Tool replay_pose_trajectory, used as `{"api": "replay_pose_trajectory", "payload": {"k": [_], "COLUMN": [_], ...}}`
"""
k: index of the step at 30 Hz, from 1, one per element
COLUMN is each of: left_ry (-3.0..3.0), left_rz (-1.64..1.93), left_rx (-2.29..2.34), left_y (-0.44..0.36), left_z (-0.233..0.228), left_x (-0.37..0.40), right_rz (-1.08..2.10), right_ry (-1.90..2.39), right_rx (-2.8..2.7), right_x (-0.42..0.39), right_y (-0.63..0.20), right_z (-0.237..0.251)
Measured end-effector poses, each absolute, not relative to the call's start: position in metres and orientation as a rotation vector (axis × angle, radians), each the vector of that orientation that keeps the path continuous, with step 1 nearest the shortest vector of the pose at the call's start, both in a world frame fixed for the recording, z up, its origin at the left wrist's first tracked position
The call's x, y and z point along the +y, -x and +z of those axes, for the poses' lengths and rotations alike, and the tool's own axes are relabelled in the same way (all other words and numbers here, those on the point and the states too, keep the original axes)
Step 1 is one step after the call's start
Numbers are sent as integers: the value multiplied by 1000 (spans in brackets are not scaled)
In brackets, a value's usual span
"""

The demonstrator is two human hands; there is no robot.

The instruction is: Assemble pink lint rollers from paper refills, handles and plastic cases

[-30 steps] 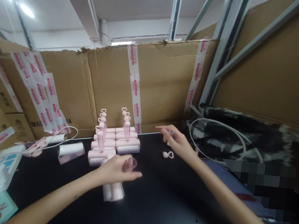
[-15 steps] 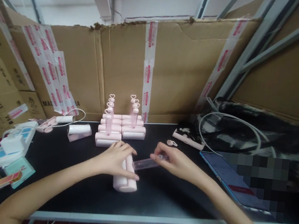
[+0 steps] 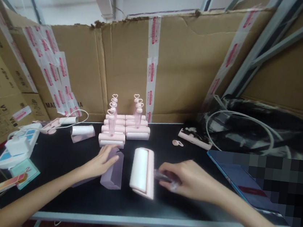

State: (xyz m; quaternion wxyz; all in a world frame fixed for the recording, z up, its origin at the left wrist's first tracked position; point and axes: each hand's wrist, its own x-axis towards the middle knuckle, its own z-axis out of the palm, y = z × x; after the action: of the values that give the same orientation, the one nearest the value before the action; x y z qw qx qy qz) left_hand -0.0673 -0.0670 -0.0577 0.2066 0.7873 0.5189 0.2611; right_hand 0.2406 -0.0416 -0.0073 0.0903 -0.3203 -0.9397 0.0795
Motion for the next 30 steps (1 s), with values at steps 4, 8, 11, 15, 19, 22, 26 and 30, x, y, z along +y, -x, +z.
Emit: {"api": "replay_pose_trajectory", "payload": {"k": [4,8,11,15,19,22,26,30], "left_ry": [-2184,-2285,-2347,-2184,-2415,-2604,-2649,-2456], "left_rz": [840,859,602,313,389,488,645,728], "left_rx": [1789,1931,1959,1961,2069,2043,1891,1328], "left_y": [89,106,121,150,178,181,150,87], "left_z": [-70,-67,-57,-46,-42,-42,-32,-19], "left_x": [-71,-91,-120,-144,-118,-85,-70,-92], "right_rz": [151,43,-27,-116,-204,-271,-324,-414], "right_ry": [1000,999,918,807,763,772,834,805], "right_rx": [-2638,-2543,-2488,-2429,-2403,-2423,-2486,-2520], "right_x": [-41,-46,-51,-52,-53,-56,-63,-72], "right_y": [-263,-271,-275,-281,-283,-280,-278,-273], "right_z": [5,-1,-10,-19,-20,-18,-18,-18]}}
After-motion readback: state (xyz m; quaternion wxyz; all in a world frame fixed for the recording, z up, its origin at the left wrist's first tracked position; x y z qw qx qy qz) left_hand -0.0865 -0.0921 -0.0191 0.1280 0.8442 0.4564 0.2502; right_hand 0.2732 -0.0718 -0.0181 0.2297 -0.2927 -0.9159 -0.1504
